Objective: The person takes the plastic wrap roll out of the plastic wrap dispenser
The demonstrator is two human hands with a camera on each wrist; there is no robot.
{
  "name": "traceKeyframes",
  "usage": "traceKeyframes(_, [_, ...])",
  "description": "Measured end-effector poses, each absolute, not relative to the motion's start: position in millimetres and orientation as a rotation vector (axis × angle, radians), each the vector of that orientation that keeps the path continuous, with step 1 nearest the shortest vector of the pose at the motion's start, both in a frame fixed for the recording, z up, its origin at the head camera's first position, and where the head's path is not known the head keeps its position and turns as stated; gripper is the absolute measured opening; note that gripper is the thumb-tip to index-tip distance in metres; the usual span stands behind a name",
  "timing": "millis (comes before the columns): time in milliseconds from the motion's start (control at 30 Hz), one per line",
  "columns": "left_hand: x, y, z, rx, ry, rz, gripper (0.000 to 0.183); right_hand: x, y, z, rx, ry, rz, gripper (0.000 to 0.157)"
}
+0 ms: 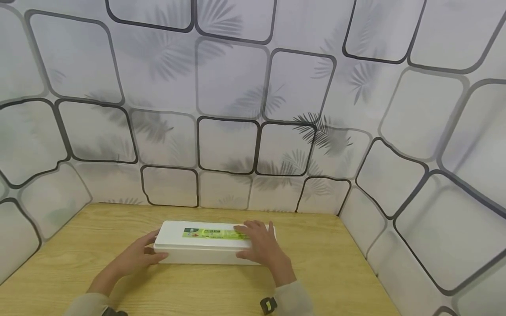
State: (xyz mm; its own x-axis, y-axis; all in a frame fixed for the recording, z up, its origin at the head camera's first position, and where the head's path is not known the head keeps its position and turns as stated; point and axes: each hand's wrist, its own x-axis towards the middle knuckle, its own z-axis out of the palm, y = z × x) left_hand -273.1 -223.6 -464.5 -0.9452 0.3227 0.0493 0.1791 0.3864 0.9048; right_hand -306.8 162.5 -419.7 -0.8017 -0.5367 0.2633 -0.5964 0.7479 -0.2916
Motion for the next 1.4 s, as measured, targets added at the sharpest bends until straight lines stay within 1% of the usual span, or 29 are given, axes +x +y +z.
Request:
traceKeyframes(233, [-272.7, -223.3, -464.9, 0.502, 2.540, 1.575, 0.090, -306.4, 165.1, -422.8, 0.946, -2.758, 0.497, 0.070])
traceKeyframes(833, [-273.0, -224.1, -463.3, 0.450, 2.568, 1.535, 0.094, -309.1, 167.1, -426.7, 1.005, -2.678, 0.533, 0.058])
traceKeyframes(1400, [-272.7, -224.8, -462.8, 0.467, 2.547, 1.539, 0.093, -306.4, 167.5, -422.5, 0.999, -2.703, 0.596, 0.054])
